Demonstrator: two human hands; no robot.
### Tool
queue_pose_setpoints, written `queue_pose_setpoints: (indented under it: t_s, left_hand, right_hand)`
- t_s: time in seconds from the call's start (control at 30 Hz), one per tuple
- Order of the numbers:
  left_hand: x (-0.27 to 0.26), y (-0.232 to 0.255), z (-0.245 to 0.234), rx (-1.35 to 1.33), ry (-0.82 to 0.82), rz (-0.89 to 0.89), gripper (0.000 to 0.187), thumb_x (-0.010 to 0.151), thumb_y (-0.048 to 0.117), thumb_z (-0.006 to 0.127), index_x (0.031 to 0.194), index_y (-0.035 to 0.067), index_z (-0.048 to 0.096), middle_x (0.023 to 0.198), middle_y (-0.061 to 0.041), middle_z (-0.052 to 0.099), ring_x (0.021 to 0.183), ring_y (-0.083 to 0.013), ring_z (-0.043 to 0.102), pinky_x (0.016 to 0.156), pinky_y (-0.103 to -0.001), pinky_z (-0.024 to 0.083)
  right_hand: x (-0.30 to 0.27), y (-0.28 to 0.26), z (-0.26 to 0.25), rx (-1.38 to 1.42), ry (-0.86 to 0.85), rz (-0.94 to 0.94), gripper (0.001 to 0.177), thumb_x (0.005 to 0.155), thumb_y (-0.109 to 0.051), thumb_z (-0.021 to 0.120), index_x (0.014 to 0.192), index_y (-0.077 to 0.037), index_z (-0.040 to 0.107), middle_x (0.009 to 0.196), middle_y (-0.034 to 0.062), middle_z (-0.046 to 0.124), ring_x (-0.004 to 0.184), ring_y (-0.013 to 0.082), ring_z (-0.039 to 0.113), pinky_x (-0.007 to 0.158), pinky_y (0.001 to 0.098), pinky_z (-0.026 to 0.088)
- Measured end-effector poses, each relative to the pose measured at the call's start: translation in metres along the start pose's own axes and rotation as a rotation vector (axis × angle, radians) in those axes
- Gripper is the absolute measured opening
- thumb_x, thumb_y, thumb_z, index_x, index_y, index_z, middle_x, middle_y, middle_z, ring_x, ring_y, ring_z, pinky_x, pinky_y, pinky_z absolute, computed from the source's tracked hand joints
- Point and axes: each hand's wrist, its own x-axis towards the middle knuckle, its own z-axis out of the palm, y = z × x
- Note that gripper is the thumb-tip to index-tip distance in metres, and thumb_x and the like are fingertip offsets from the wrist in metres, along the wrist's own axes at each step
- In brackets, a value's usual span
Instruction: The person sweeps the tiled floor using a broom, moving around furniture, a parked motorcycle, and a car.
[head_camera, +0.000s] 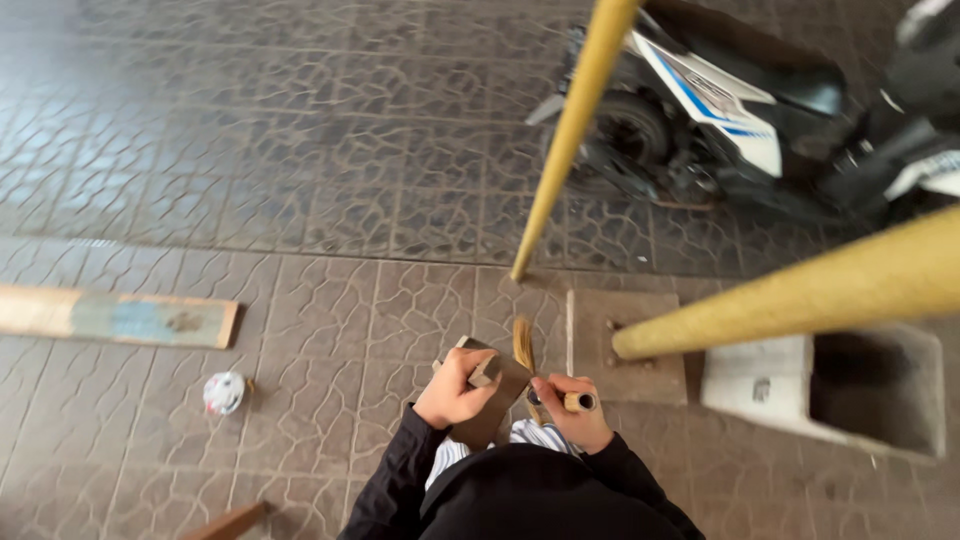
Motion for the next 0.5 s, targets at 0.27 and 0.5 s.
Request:
queue_pose_setpoints:
  t_s: [0.27,0.5]
  left_hand:
    - [0.031,-0.062,0.023,-0.022,-0.020,-0.020,0.020,0.082,0.012,0.073,0.093,-0.004,0.067,0.088,-0.021,0.066,0.084,-0.0286,0.065,0.071,-0.043,0.050]
    - [0.083,-0.099,0.049,0.132,-0.458,-0.088,0.021,0.091,0.019,0.069,0.086,0.000,0.062,0.078,-0.017,0.063,0.073,-0.0247,0.061,0.069,-0.041,0.048]
  right_hand:
    - [-0.022,0.002,-0.022,-0.065,0.189,0.068,0.038,0.095,-0.011,0.072,0.063,-0.002,0.053,0.050,0.0018,0.045,0.044,0.0102,0.038,0.045,0.0322,0.029]
    - [-0.042,0.036,-0.044,-0.022,0.186,0.227,0.035,0.098,-0.016,0.070,0.070,0.000,0.056,0.057,0.0038,0.039,0.057,0.0060,0.034,0.048,0.0324,0.030]
